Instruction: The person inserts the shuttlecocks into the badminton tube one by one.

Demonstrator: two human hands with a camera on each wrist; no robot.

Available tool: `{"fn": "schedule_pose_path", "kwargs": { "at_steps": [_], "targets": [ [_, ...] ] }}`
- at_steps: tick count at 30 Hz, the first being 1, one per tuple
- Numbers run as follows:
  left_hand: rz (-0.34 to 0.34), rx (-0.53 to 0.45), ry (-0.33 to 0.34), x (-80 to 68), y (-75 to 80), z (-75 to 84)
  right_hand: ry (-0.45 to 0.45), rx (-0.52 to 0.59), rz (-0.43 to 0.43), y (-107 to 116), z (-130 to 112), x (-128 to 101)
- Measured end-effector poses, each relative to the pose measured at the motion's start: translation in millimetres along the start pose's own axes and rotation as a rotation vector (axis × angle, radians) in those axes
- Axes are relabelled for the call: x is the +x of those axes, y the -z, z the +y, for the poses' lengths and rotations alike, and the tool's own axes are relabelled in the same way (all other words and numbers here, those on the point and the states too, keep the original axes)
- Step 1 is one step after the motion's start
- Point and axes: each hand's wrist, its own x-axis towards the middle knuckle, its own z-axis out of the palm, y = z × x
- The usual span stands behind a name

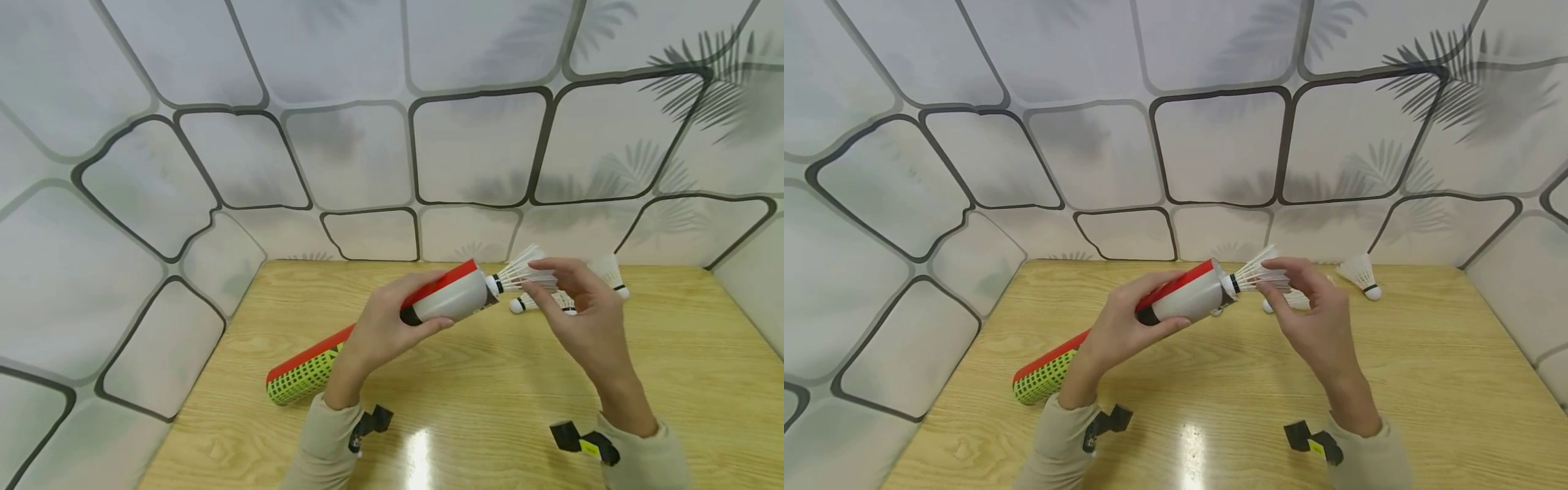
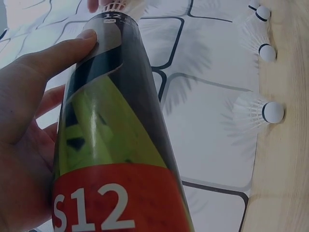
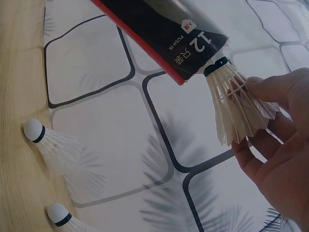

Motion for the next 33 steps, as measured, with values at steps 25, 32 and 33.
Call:
{"fn": "schedule_pose_path", "kwargs": {
  "at_steps": [25, 32, 33],
  "targets": [
    [-0.015, 0.009, -0.038, 1.4, -6.7, 2.6, 0.048, -0.019, -0.104, -13, 3, -4],
    [-0.02, -0.01, -0.046, 1.8, -7.1, 3.0, 0.054, 0.014, -0.167, -13, 2, -4],
    [-0.021, -0.011, -0.044, 1.8, -7.3, 2.7, 0.054, 0.028, -0.179, -13, 2, -3]
  ]
}}
